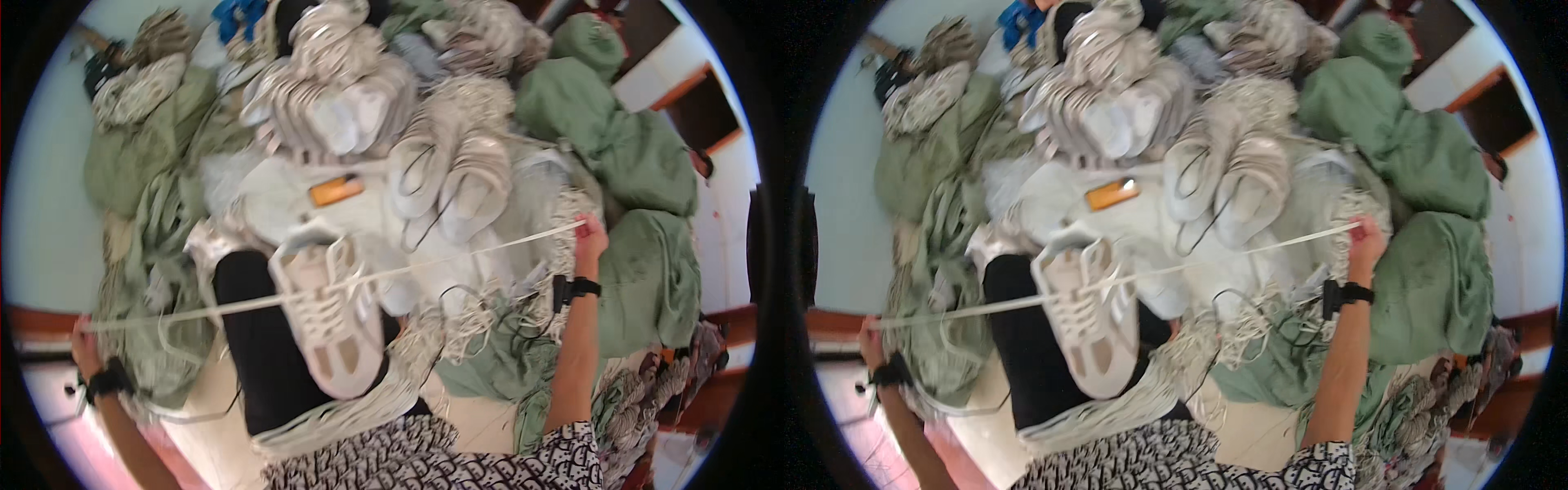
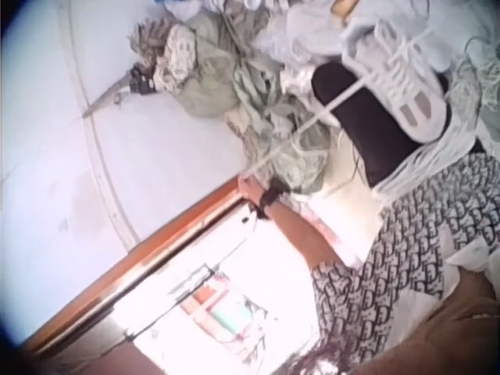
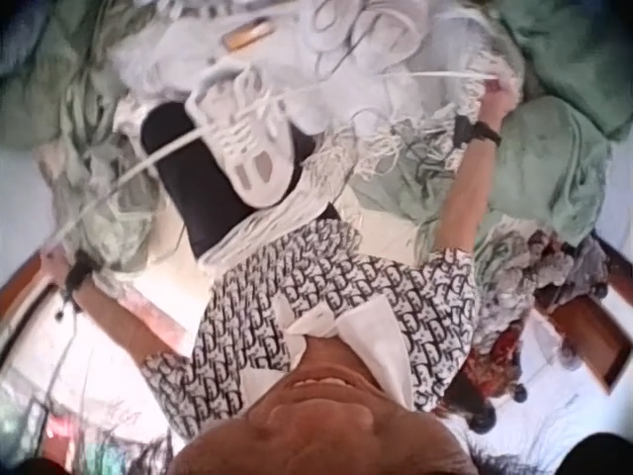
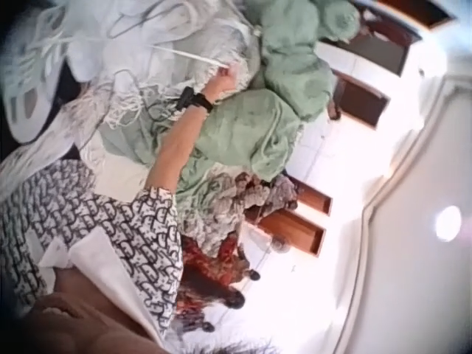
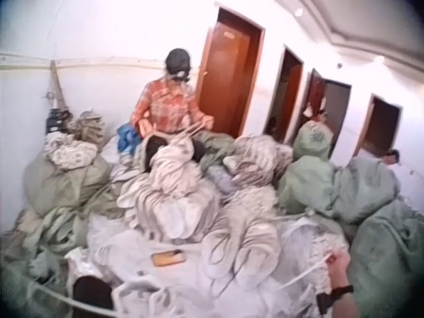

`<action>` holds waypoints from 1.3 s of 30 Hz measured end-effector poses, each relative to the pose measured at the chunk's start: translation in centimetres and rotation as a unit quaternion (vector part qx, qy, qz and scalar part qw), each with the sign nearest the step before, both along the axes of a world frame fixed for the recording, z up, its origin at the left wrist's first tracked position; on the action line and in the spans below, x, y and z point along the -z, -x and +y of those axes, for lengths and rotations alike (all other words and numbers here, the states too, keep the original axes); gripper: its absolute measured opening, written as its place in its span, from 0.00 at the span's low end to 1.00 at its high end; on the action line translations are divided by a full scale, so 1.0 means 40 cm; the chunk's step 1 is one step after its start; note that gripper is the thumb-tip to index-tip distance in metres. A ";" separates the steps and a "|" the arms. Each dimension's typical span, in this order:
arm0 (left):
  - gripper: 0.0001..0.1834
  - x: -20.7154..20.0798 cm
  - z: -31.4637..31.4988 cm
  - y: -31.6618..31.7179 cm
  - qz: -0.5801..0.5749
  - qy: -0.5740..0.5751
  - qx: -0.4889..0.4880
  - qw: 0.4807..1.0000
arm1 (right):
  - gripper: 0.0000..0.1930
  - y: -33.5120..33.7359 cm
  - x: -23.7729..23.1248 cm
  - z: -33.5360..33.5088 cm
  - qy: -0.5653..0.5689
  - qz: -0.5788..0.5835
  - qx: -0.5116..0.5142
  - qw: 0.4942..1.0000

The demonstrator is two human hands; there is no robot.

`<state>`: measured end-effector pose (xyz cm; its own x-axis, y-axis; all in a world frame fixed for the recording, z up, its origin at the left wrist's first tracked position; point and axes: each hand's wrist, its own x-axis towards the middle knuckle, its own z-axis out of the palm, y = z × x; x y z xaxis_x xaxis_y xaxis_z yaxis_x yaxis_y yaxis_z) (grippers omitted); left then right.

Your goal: Inserting laces into a white sneaker while sitting on the floor surrounded by materials.

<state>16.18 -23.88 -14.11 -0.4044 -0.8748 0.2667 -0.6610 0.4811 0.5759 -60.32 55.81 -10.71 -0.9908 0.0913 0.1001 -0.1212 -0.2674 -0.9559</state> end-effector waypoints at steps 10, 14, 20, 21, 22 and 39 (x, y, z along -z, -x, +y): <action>0.16 -0.135 0.535 0.655 0.149 -0.092 0.286 0.942 | 0.06 -0.469 -0.037 -0.667 -0.230 0.022 -0.468 0.853; 0.06 -0.093 0.774 0.812 0.225 -0.338 0.226 0.885 | 0.05 -0.674 -0.067 -0.874 -0.277 0.074 -0.580 0.763; 0.03 -0.093 0.839 0.835 0.068 -0.121 0.270 0.953 | 0.03 -0.728 -0.064 -0.894 -0.299 0.000 -0.622 0.724; 0.03 -0.091 0.841 0.837 0.079 -0.111 0.262 0.955 | 0.03 -0.722 -0.061 -0.890 -0.291 -0.074 -0.623 0.723; 0.03 -0.087 0.845 0.840 0.070 -0.103 0.258 0.958 | 0.02 -0.715 -0.058 -0.889 -0.282 -0.146 -0.620 0.718; 0.04 -0.064 0.840 0.844 0.005 0.062 0.332 0.941 | 0.03 -0.698 -0.023 -0.860 -0.203 -0.201 -0.639 0.714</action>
